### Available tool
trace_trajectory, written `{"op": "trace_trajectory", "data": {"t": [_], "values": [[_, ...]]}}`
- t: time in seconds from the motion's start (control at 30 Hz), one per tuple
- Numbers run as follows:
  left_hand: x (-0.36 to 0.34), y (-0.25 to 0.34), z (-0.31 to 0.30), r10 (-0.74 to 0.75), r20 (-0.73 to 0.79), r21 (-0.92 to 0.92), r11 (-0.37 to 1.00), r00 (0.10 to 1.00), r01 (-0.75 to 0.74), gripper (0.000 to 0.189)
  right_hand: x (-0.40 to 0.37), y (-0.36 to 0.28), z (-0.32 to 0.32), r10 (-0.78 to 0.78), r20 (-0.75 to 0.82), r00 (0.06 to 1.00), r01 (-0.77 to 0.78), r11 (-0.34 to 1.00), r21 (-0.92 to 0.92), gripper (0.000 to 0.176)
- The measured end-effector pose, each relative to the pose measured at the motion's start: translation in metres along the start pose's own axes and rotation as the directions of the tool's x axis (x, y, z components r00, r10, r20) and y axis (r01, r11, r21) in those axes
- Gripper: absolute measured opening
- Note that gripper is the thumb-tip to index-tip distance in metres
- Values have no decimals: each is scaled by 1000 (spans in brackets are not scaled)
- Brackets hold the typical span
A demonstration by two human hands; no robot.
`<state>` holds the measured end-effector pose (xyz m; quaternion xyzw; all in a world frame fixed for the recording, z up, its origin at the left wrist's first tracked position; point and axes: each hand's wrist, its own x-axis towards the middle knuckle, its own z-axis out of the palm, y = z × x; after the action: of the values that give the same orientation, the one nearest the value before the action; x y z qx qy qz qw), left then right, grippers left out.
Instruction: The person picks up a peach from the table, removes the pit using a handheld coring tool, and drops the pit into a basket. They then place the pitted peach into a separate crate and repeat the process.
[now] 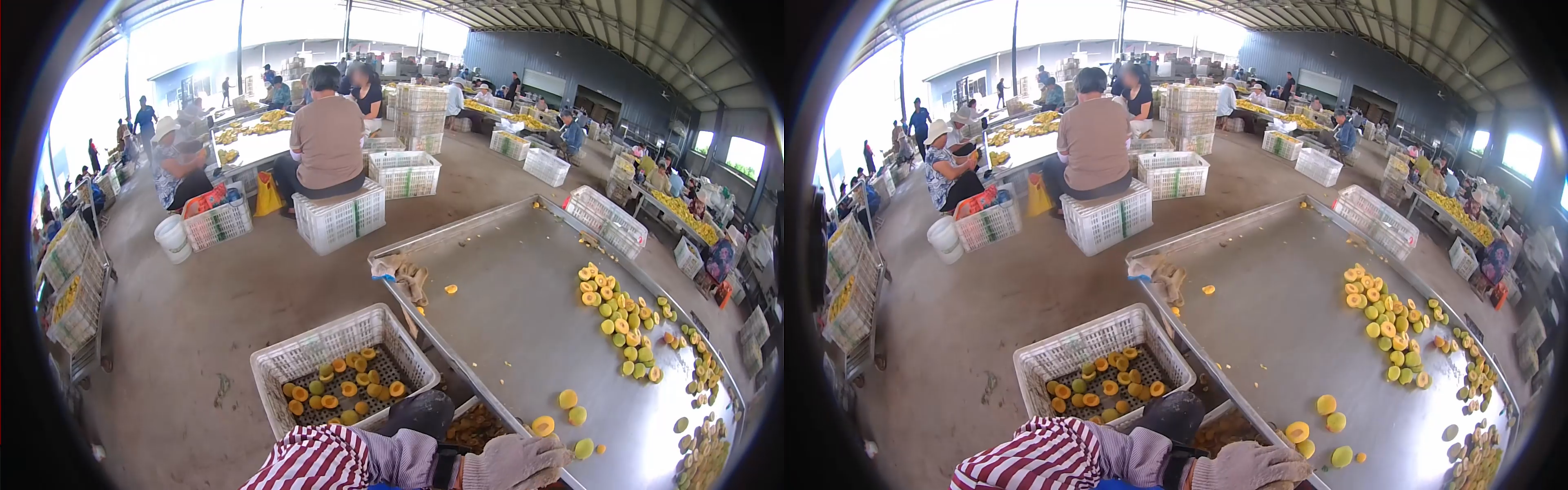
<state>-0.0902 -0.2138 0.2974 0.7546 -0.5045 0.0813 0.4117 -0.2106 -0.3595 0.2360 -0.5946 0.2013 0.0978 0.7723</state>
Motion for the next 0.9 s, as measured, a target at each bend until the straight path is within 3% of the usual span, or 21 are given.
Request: {"op": "trace_trajectory", "data": {"t": [0.03, 0.07, 0.13, 0.17, 0.2, 0.27, 0.43, 0.5, 0.53, 0.6, 0.63, 0.67, 0.7, 0.73, 0.77, 0.8, 0.83, 0.87, 0.9], "values": [[0, -2, 5, 150, -170, 78, 987, 974, -139, 46, -2, -1, 2, 5, -8, 1000, -5, 1000, -2, 31], [1, -6, 11, 155, -165, 73, 987, 974, -145, 46, -2, -4, 5, 11, -11, 1000, -11, 1000, 0, 30], [3, -16, 22, -67, 162, 66, 996, 985, 57, 27, -4, -8, 9, 24, -12, 1000, -24, 1000, 6, 29], [9, -21, 25, -72, 214, 87, 995, 974, 54, 26, -3, -9, 10, 25, -13, 1000, -25, 1000, 6, 28], [12, -24, 27, -70, 214, 91, 995, 974, 51, 26, -5, -9, 10, 28, -15, 1000, -27, 1000, 12, 27], [19, -25, 23, -108, 226, -135, 981, 968, 141, 28, -6, -12, 11, 33, -17, 999, -33, 999, 16, 26], [24, -27, 34, -128, 216, -208, 962, 968, 174, 34, -6, -28, 11, 54, -7, 999, -54, 998, 30, 23], [22, -23, 31, -388, 199, -299, 850, 900, 433, 47, -6, -38, 13, 69, 6, 998, -70, 997, 25, 22], [30, -7, 3, -515, 380, -383, 668, 768, 638, 44, -5, -40, 13, 73, -1, 997, -73, 997, 12, 23], [9, -28, 32, -499, 404, -636, 449, 767, 628, 39, -1, -41, 14, 102, 8, 995, -101, 994, -44, 24], [1, -31, 41, -527, 306, -684, 457, 793, 568, 37, 8, -24, 22, -14, -129, 991, -7, 988, -156, 23], [-4, -31, 47, -556, 202, -729, 464, 807, 502, 35, 14, -11, 31, -284, -134, 949, 260, 950, -170, 25], [-7, -32, 51, -580, 130, -728, 494, 804, 474, 36, 13, -6, 32, -348, -215, 912, 220, 861, -459, 26], [0, -22, 33, -617, 153, -630, 541, 772, 557, 39, 9, -18, 40, -422, -276, 863, 122, 706, -698, 26], [1, -19, 30, -567, 78, -553, 660, 820, 509, 40, 7, -25, 41, -297, -292, 909, 15, 724, -690, 31], [0, -17, 29, -505, 11, -462, 763, 863, 452, 42, 3, -30, 46, -294, -315, 902, 2, 735, -678, 31], [0, -15, 28, -495, 35, -462, 762, 868, 453, 42, -3, -34, 52, -349, -282, 894, 158, 833, -530, 28], [0, -14, 27, -402, -53, -322, 873, 914, 365, 42, -7, -35, 55, -414, -255, 874, 313, 880, -358, 26], [0, -12, 26, -288, -124, -168, 949, 949, 266, 43, 6, -12, 45, -503, -223, 835, 397, 832, -388, 17]]}}
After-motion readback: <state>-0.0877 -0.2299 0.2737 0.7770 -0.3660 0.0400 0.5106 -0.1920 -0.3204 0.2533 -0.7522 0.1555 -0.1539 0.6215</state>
